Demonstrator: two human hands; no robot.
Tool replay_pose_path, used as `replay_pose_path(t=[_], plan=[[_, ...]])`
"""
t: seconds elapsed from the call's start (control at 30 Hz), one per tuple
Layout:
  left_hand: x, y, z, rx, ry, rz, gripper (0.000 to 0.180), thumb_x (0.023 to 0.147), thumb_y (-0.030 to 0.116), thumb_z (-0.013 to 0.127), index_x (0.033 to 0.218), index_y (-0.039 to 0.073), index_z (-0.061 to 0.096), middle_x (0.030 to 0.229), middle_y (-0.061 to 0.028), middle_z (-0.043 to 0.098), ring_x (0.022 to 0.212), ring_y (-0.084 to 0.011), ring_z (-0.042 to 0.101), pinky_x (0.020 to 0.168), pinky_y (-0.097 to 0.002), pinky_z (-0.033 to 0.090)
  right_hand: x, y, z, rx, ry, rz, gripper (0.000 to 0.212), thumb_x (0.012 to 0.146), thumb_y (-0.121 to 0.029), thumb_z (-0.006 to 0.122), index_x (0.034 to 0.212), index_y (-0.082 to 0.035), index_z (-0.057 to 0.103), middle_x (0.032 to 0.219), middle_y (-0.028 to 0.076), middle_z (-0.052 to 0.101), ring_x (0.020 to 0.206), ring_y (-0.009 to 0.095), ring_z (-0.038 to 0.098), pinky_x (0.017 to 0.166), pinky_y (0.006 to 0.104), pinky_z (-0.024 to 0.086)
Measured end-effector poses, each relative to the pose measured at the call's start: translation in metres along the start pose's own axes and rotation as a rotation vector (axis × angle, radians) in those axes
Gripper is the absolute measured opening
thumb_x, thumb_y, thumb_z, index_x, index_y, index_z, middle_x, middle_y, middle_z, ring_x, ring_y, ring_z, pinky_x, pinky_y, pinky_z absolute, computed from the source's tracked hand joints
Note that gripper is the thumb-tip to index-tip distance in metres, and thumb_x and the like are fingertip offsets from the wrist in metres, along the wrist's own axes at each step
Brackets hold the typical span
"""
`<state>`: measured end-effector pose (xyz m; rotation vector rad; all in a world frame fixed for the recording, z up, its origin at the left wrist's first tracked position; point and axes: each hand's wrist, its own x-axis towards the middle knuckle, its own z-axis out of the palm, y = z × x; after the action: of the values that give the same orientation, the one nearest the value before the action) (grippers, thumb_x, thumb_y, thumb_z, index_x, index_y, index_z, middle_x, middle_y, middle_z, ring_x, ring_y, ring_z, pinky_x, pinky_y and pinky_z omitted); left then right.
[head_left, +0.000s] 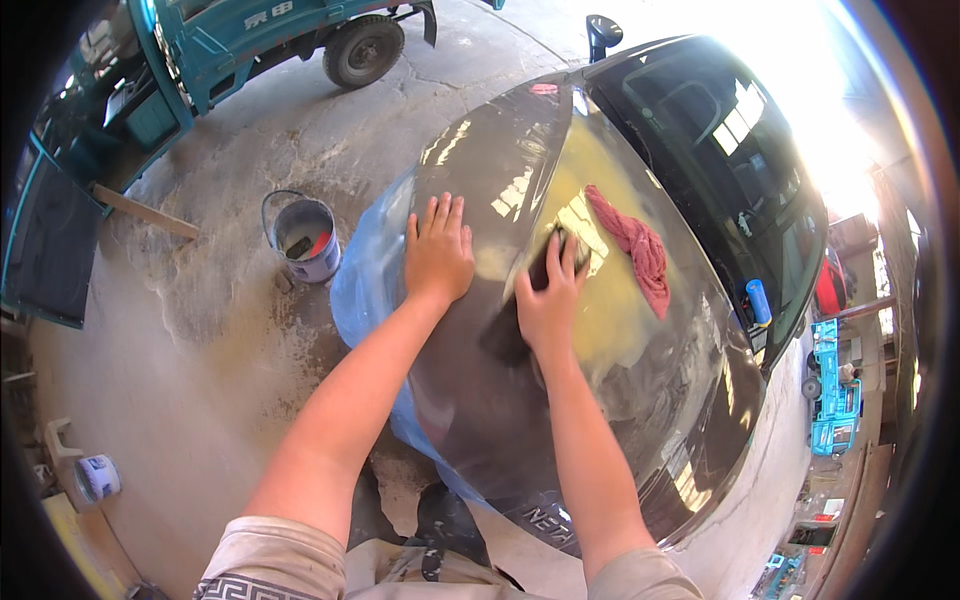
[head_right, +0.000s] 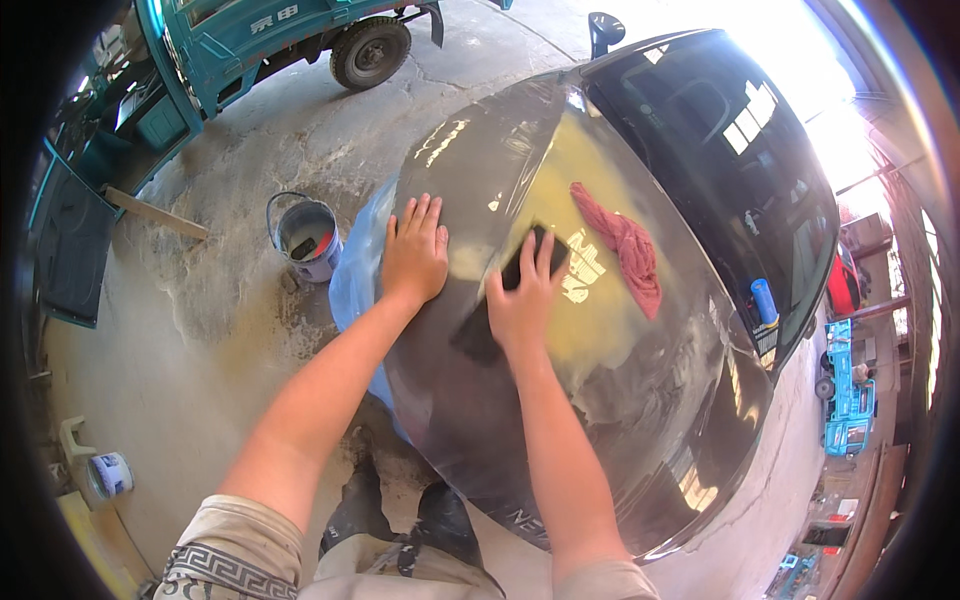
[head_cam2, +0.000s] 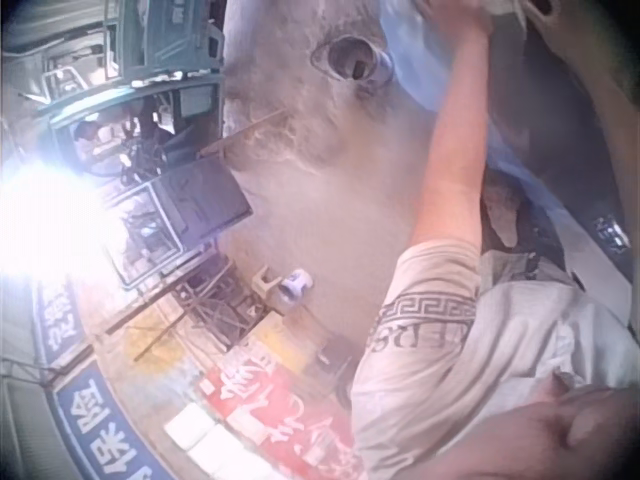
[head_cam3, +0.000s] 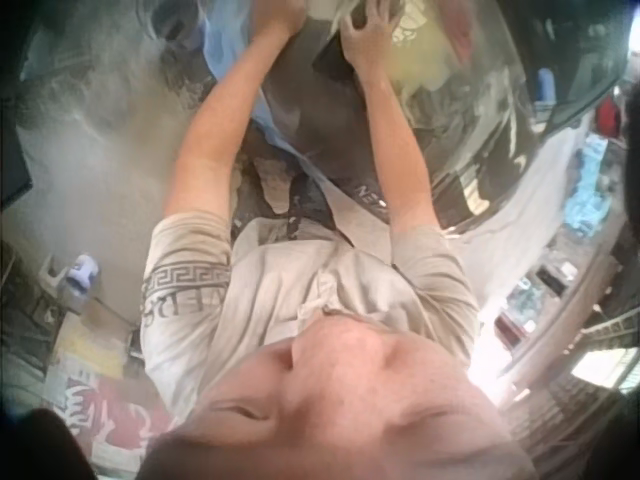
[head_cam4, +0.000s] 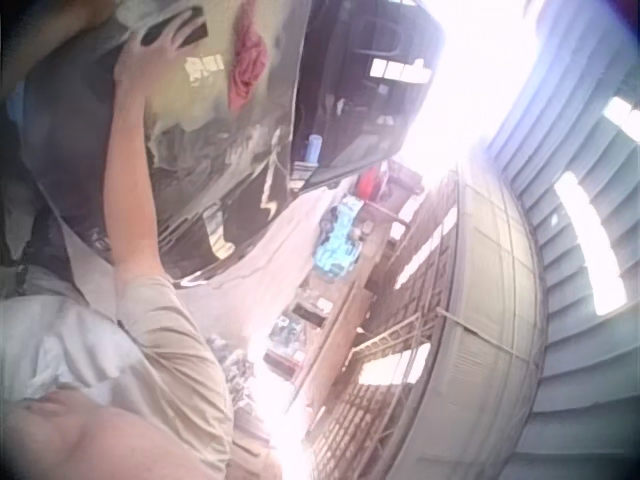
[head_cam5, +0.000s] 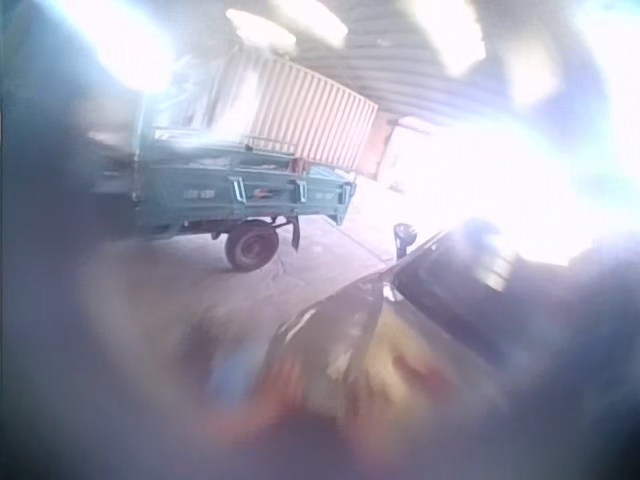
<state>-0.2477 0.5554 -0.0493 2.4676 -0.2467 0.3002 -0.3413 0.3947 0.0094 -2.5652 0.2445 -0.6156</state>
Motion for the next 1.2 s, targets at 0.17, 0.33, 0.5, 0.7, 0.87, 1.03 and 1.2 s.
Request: replay_pose_path(t=[0.17, 0.33, 0.5, 0.7, 0.87, 1.03, 1.2], plan=[[-0.001, -0.002, -0.002, 0.046, 0.008, -0.043, 0.056, 0.116, 0.030, 0.045, 0.168, 0.008, 0.048, 0.176, -0.0113, 0.045, 0.166, -0.0288, 0.035, 0.137, -0.0535, 0.022, -0.055, 0.009, -0.025, -0.089, -0.051, 0.002, 0.079, 0.090, -0.027, 0.074, 0.162, 0.000, 0.054, 0.178, 0.025, 0.036, 0.163, 0.060, 0.023, 0.133, 0.0614, 0.026], [0.005, 0.010, -0.001, -0.006, 0.007, 0.013, 0.056, 0.115, 0.028, 0.046, 0.167, 0.007, 0.049, 0.176, -0.0115, 0.046, 0.166, -0.0290, 0.035, 0.136, -0.0540, 0.022, 0.045, -0.012, 0.019, -0.043, 0.047, 0.093, 0.078, 0.092, -0.029, 0.073, 0.161, 0.002, 0.054, 0.177, 0.027, 0.037, 0.163, 0.060, 0.021, 0.134, 0.0587, 0.026], [0.000, -0.009, -0.003, 0.008, 0.033, -0.012, 0.054, 0.115, 0.026, 0.047, 0.165, 0.007, 0.051, 0.174, -0.0118, 0.047, 0.165, -0.0293, 0.037, 0.135, -0.0546, 0.024, -0.014, 0.006, 0.002, -0.048, 0.018, 0.023, 0.080, 0.091, -0.030, 0.074, 0.162, 0.001, 0.054, 0.178, 0.027, 0.036, 0.164, 0.060, 0.021, 0.135, 0.0608, 0.022], [-0.007, 0.007, -0.003, 0.022, 0.025, -0.025, 0.054, 0.114, 0.025, 0.047, 0.165, 0.007, 0.051, 0.174, -0.0119, 0.048, 0.165, -0.0292, 0.037, 0.136, -0.0547, 0.025, -0.008, 0.013, -0.007, -0.065, -0.015, 0.059, 0.078, 0.092, -0.028, 0.073, 0.163, 0.001, 0.054, 0.178, 0.025, 0.037, 0.164, 0.059, 0.022, 0.135, 0.0594, 0.023], [0.002, 0.010, -0.001, -0.048, 0.044, 0.017, 0.053, 0.114, 0.024, 0.047, 0.164, 0.007, 0.053, 0.173, -0.0120, 0.049, 0.164, -0.0294, 0.039, 0.136, -0.0543, 0.024, 0.067, -0.006, 0.021, -0.045, 0.073, 0.068, 0.079, 0.093, -0.031, 0.073, 0.161, 0.004, 0.053, 0.177, 0.028, 0.036, 0.163, 0.061, 0.020, 0.134, 0.0590, 0.026], [-0.001, -0.009, -0.004, 0.017, 0.077, -0.027, 0.051, 0.114, 0.023, 0.048, 0.162, 0.007, 0.056, 0.171, -0.0119, 0.052, 0.162, -0.0301, 0.042, 0.135, -0.0539, 0.026, -0.034, 0.015, -0.001, -0.092, 0.035, 0.028, 0.079, 0.092, -0.029, 0.072, 0.162, 0.003, 0.054, 0.180, 0.026, 0.032, 0.165, 0.059, 0.018, 0.134, 0.0642, 0.020], [0.003, 0.003, 0.001, -0.047, 0.114, -0.006, 0.050, 0.112, 0.022, 0.051, 0.159, 0.006, 0.059, 0.168, -0.0123, 0.056, 0.160, -0.0302, 0.045, 0.134, -0.0534, 0.028, 0.013, -0.009, 0.009, -0.036, 0.035, 0.091, 0.077, 0.092, -0.028, 0.071, 0.161, 0.003, 0.055, 0.178, 0.027, 0.036, 0.165, 0.058, 0.020, 0.134, 0.0575, 0.025]])
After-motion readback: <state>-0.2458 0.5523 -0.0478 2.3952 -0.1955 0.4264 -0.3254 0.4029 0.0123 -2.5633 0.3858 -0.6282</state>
